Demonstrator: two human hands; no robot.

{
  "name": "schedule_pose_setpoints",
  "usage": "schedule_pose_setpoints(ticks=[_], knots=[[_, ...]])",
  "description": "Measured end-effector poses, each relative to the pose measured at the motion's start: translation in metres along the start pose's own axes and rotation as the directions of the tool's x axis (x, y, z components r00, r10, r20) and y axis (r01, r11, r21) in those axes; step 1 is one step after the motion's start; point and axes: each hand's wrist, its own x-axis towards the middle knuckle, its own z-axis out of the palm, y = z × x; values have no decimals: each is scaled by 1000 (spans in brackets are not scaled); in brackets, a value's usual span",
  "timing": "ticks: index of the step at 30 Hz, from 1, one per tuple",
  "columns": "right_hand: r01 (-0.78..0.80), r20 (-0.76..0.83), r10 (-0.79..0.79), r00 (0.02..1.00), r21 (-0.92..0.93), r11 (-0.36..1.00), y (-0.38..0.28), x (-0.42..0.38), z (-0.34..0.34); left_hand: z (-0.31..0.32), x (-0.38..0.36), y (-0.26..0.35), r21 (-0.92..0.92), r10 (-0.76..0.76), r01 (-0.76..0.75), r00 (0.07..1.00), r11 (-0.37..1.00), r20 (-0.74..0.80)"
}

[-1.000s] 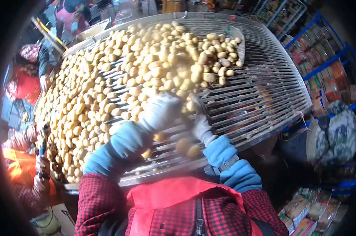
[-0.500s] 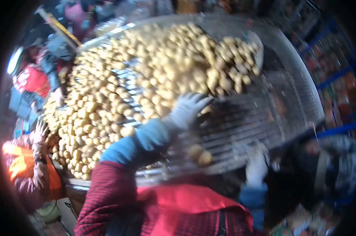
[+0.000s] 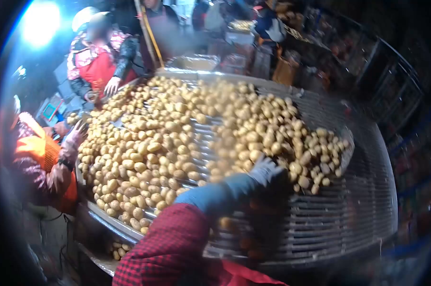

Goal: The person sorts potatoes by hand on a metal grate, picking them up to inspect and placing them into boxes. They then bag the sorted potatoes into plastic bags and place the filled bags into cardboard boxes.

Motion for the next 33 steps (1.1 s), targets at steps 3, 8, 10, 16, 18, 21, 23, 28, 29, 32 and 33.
schedule_pose_setpoints(ticks=[3, 8, 10, 16, 18, 21, 23, 28, 29, 32, 33], knots=[[115, 45, -115, 992, -5, 993, -62, -8, -5, -6, -5, -8, -49, 153, -165, 970, 985, -191], [74, 76, -99, 992, 282, 956, -125, -7, -11, -64, -61, -25, 59, -4, 7, 998, 998, -55], [96, 63, -128, 990, 372, 923, -137, 0, 2, -70, -86, -35, -15, -79, 78, 995, 997, -68], [468, 96, -509, 855, 279, 838, -195, 6, 47, -80, -168, -63, 49, -269, 276, 956, 960, -118], [545, 187, -604, 775, 284, 789, -232, -1, 63, -86, -194, -60, 146, -206, 228, 967, 963, -151], [578, 335, -733, 591, 459, 675, -289, -28, 98, -102, -225, -43, 141, -277, 298, 949, 944, -152], [507, 367, -819, 441, 651, 565, -328, -53, 131, -105, -248, -43, 96, -378, 390, 918, 916, -124], [753, 420, -904, -74, 618, 225, -410, -98, 215, -86, -307, -46, -27, -540, 541, 832, 841, -130], [804, 434, -888, -151, 577, 145, -416, -103, 233, -85, -313, -46, -70, -557, 553, 817, 830, -148], [895, 642, -705, -302, 445, 21, -440, -121, 265, -89, -315, -35, -8, -561, 566, 814, 824, -154], [922, 697, -650, -303, 387, -15, -445, -131, 270, -87, -315, -34, -9, -567, 573, 809, 820, -154]])
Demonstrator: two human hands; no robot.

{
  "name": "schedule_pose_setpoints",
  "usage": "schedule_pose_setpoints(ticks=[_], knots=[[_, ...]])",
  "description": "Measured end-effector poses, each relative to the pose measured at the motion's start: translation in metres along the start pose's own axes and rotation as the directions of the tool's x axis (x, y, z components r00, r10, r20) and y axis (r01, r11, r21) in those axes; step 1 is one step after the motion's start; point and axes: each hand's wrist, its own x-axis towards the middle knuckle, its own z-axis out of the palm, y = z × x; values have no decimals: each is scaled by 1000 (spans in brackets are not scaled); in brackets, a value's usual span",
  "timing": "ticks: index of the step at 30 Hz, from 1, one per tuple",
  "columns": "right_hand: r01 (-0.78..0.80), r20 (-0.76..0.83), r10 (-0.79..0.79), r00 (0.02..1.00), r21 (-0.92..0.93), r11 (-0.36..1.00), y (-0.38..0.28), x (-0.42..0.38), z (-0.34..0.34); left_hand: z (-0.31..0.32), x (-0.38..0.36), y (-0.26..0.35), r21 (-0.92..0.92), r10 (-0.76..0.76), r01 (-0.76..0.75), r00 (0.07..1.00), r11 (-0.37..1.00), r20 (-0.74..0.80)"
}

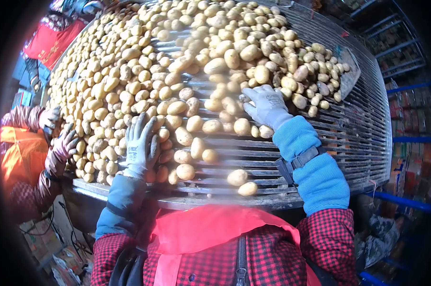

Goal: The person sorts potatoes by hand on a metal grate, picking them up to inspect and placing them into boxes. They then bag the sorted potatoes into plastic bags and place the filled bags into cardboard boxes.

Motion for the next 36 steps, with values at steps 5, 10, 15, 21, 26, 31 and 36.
schedule_pose_setpoints(ticks=[5, 10, 15, 21, 26, 31, 36], knots=[[-20, 146, 40, 988, -135, 991, -14, 21, -10, -8, 4, 14, -29, -52, 53, 998, 998, 26], [-20, 74, 28, 997, -115, 993, -14, 15, 3, -6, 8, 18, -1, -43, 43, 998, 999, 40], [-93, 169, 80, 982, 68, 993, -39, -1, 5, 0, 6, 14, -47, -35, 35, 999, 998, -5], [-1, -21, 3, 1000, 97, 995, -42, -17, 27, 7, 5, 9, -33, -31, 29, 999, 999, -42], [18, -221, 184, 958, 685, 728, -44, -52, 20, -10, 47, 39, -89, 141, -172, 950, 981, -280], [-11, 149, 360, 921, 934, -358, -55, -85, -4, 13, 159, 83, -180, 306, -323, 945, 929, -120], [-8, 292, 263, 920, 683, -731, -51, -126, 24, 48, 245, 140, 32, 31, -42, 953, 999, 302]])
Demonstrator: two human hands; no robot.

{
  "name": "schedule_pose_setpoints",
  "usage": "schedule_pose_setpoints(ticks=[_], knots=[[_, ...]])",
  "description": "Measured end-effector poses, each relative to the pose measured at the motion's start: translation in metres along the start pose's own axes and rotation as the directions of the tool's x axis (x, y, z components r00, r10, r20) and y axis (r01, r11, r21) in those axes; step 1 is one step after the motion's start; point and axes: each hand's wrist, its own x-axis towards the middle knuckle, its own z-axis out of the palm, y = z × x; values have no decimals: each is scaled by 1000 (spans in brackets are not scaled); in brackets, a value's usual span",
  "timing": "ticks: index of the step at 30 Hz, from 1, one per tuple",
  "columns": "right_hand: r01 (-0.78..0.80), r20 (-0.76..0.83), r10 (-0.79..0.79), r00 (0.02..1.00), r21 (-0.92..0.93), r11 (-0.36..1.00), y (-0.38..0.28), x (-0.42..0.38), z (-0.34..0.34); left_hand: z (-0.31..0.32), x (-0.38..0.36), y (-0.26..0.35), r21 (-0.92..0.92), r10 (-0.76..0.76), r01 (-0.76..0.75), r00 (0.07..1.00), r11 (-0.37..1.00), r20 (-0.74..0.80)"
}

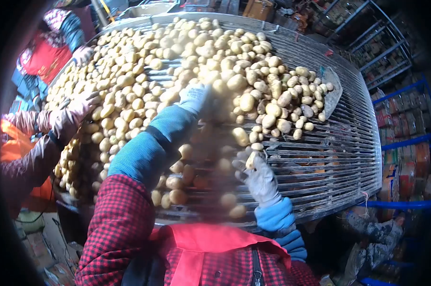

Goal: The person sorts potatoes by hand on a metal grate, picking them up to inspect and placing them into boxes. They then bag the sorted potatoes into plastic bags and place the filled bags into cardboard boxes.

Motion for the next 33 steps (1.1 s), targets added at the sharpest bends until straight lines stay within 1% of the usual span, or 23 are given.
schedule_pose_setpoints(ticks=[1, 2, 3, 6, 7, 10, 11, 14, 16, 17, 18, 20, 21, 24, 25, 26, 27, 28, 30, 31, 32, 33], knots=[[6, -3, -5, 1000, 41, 999, 4, -3, -4, 23, 15, 4, 105, -24, 30, 998, 994, -56], [7, -7, -6, 1000, 85, 996, 9, -7, -7, 32, 20, 12, 209, -45, 68, 993, 976, -111], [3, -7, -2, 1000, 129, 992, 12, -8, -10, 35, 28, 11, 219, -72, 71, 997, 973, -5], [-34, 18, 32, 999, 144, 989, 21, -1, -24, 39, 25, 2, 61, -21, 26, 997, 998, -74], [-40, -17, 42, 999, 97, 994, 21, -2, -25, 49, 28, -10, 94, 46, -37, 995, 995, -94], [-82, -24, 83, 996, 25, 996, 22, -1, -28, 31, 5, -19, 8, 140, -140, 990, 990, -17], [-94, -60, 91, 994, -46, 995, 21, -1, -24, 34, -1, -28, -4, 120, -121, 988, 993, 101], [-112, -28, 110, 994, -62, 992, 30, 5, -35, 27, -46, -50, -112, 127, -123, 991, 986, 28], [-82, -33, 80, 996, -80, 993, 30, 6, -34, 15, -67, -54, -144, 138, -143, 989, 979, -50], [-74, -43, 71, 997, -82, 994, 33, 8, -38, 0, -79, -47, -218, 97, -106, 994, 970, -49], [-72, -52, 68, 996, -83, 994, 34, 8, -37, 6, -89, -56, -266, 125, -163, 980, 950, -155], [-65, -29, 64, 998, -43, 997, 33, 6, -33, 8, -104, -61, -304, 195, -245, 963, 920, -186], [-69, -25, 68, 997, -30, 997, 33, 6, -31, 5, -112, -60, -262, 235, -275, 956, 925, -173], [-38, -13, 38, 999, 20, 999, 34, 5, -27, -11, -136, -46, -232, 283, -356, 912, 905, -297], [-21, -23, 22, 999, 36, 999, 31, 5, -25, -24, -144, -37, -366, 153, -189, 980, 911, -127], [-4, -32, 6, 999, 50, 999, 24, 5, -19, -19, -149, -40, -513, 126, -193, 978, 836, -164], [6, -18, -6, 1000, 4, 1000, 9, 1, -6, -17, -154, -40, -536, 119, -190, 979, 822, -165], [50, -51, -51, 997, -15, 999, -3, 4, 0, -16, -158, -42, -558, 110, -186, 980, 809, -167], [138, -111, -144, 983, -59, 989, -31, 18, 4, -11, -164, -47, -530, 120, -207, 974, 822, -193], [186, -54, -192, 980, -104, 977, -46, 33, -8, -8, -166, -47, -516, 127, -219, 970, 828, -207], [237, 5, -239, 971, -147, 960, -64, 48, -20, -13, -168, -46, -575, 91, -173, 981, 800, -169], [234, -45, -258, 965, -296, 926, -85, 60, -20, 2, -168, -53, -638, 22, -149, 979, 756, -203]])
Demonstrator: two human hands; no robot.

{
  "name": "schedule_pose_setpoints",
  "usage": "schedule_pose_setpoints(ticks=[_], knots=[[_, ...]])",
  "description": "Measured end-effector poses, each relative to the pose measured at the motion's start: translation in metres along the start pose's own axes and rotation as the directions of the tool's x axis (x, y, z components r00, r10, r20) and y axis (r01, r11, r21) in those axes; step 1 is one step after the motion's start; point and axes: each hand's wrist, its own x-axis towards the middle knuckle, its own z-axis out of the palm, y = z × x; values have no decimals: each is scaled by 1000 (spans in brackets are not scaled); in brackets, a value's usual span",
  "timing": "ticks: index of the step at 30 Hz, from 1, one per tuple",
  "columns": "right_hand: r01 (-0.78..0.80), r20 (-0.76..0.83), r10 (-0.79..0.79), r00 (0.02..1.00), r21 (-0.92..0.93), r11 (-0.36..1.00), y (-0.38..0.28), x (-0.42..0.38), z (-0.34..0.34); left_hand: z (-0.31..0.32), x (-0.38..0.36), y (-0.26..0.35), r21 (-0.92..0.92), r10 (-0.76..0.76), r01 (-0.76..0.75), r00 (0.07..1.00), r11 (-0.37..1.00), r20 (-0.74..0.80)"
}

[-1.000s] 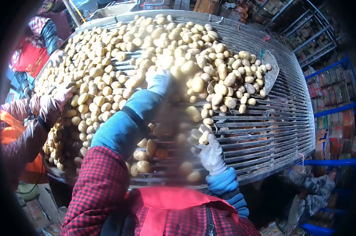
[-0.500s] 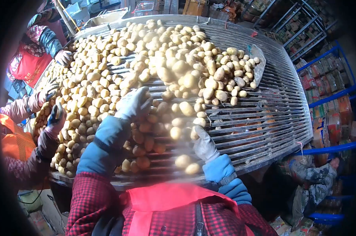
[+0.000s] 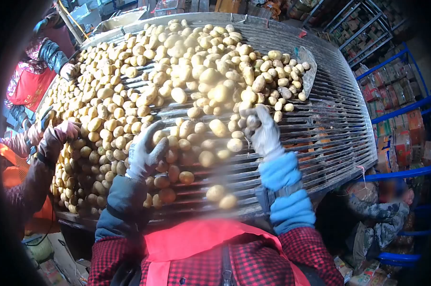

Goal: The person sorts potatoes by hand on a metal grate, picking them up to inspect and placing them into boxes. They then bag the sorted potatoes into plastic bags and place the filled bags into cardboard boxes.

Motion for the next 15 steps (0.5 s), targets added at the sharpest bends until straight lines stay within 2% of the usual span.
schedule_pose_setpoints(ticks=[1, 3, 4, 6, 7, 8, 11, 12, 15], knots=[[1, -54, -10, 998, -153, 988, -15, 15, 1, 7, -2, -15, -76, -38, 33, 997, 997, -66], [129, -123, -236, 964, -559, 819, -30, 45, 10, 11, -2, -19, -200, -118, 90, 984, 976, -133], [148, -77, -276, 958, -693, 706, -19, 79, -4, 11, -3, -26, -115, -84, 67, 985, 991, -149], [93, -4, -293, 956, -944, 316, -36, 83, 20, 15, -8, -31, -14, -4, 1, 979, 1000, -202], [63, 35, -287, 957, -994, 88, -42, 88, 31, 17, -10, -32, 28, 9, -3, 975, 1000, -220], [-6, 18, -201, 979, -993, -116, -38, 107, 31, 18, -12, -31, 57, 41, -30, 978, 998, -203], [11, 23, -24, 999, -914, -406, -48, 111, 62, 19, -13, -23, 237, 191, -150, 968, 960, -162], [32, 26, 20, 999, -894, -447, -43, 119, 60, 21, -14, -25, 257, 191, -146, 968, 955, -162], [80, -40, 253, 967, -891, -446, -54, 123, 65, 21, -13, -27, 267, 212, -165, 964, 950, -158]])
